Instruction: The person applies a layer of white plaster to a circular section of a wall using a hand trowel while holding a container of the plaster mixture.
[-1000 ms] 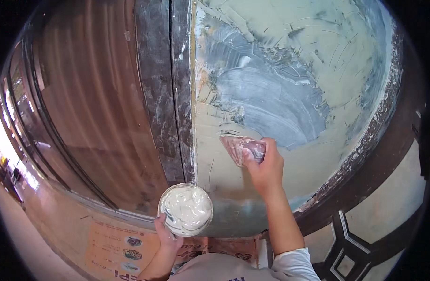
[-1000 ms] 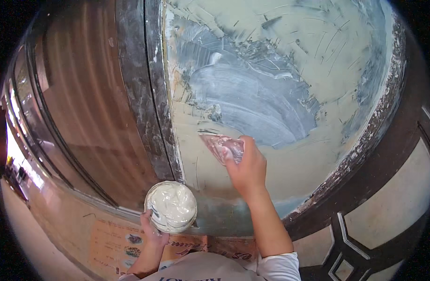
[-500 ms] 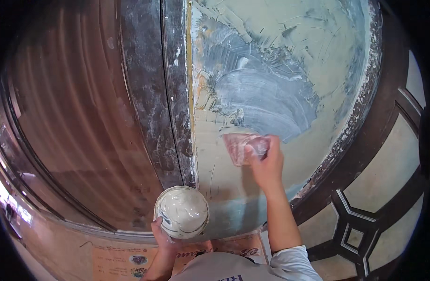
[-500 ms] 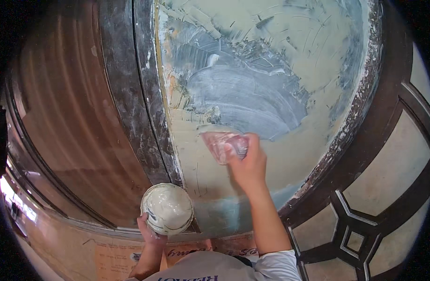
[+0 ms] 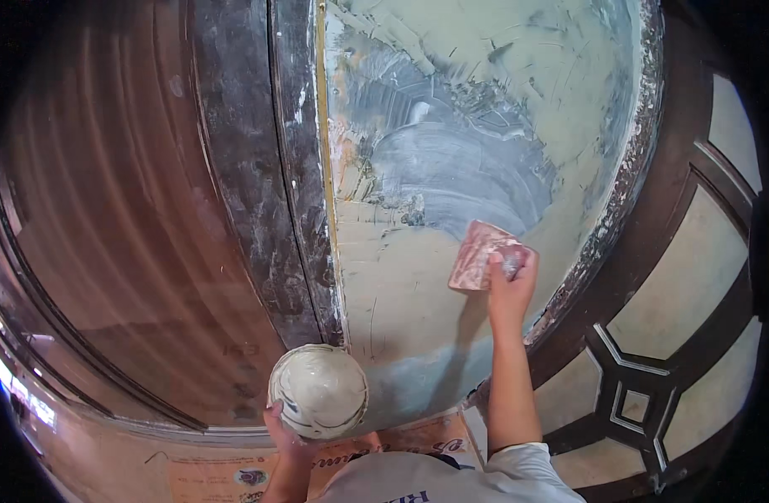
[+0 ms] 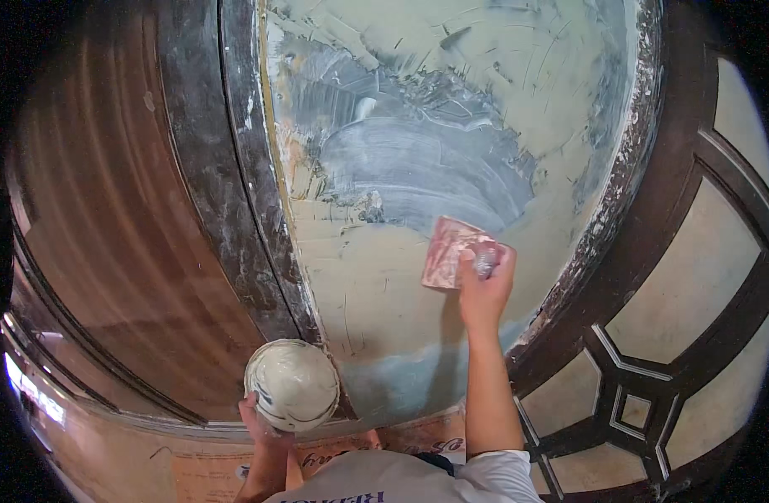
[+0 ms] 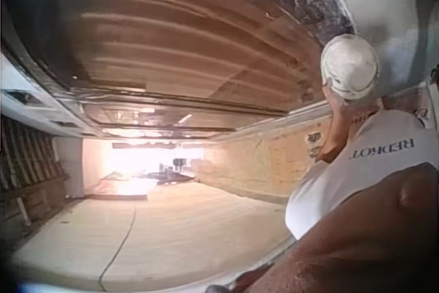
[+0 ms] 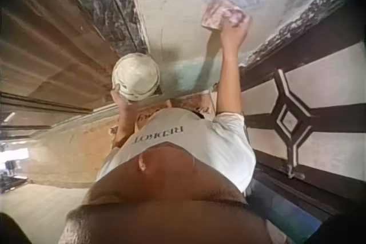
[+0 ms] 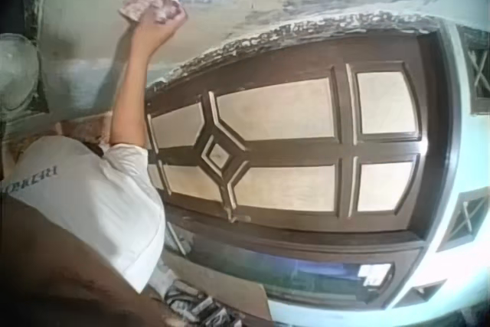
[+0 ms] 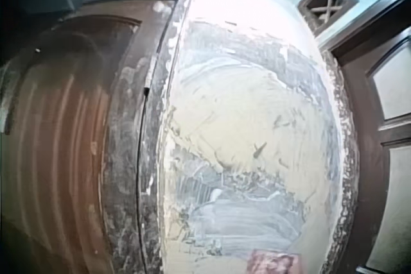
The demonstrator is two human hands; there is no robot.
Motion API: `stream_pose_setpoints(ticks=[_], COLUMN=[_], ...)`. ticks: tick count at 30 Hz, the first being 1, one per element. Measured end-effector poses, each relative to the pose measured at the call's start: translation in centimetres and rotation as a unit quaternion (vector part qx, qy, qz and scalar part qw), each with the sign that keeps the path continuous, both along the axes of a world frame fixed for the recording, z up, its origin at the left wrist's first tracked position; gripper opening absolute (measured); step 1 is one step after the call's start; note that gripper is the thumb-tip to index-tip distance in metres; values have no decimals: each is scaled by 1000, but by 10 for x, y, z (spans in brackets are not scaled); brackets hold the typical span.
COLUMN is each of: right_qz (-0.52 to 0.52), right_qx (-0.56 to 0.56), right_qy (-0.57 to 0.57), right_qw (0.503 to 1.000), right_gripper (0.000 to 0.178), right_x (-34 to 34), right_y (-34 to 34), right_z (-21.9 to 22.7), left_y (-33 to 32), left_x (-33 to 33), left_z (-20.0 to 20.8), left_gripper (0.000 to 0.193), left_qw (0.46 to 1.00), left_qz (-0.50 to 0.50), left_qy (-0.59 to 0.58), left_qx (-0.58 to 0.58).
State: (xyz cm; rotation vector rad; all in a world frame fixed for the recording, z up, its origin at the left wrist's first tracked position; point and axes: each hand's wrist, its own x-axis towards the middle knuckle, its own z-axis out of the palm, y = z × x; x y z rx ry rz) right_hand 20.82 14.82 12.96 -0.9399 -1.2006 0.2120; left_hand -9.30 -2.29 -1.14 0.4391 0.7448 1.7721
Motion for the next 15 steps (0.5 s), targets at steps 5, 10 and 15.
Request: stream_pose_setpoints(ticks=[5,10,15], right_qz=[14,-7,27], right_qx=[-11,-11,15], right_qy=[-23,-29,228], right_qw=[1000,999,973], right_gripper=[25,26,27], right_x=[-2,-6,46], right_y=[-10,-1,13], right_z=[-6,-16,-29], left_y=[11,11,12], left_x=[-7,-4,-6], left_z=[-13,-8,-17], left_gripper=[67,67,68], left_qw=[998,999,998], left_qz=[-28,-9,-47], left_qy=[-50,-38,-41], left_qx=[-4,-1,2])
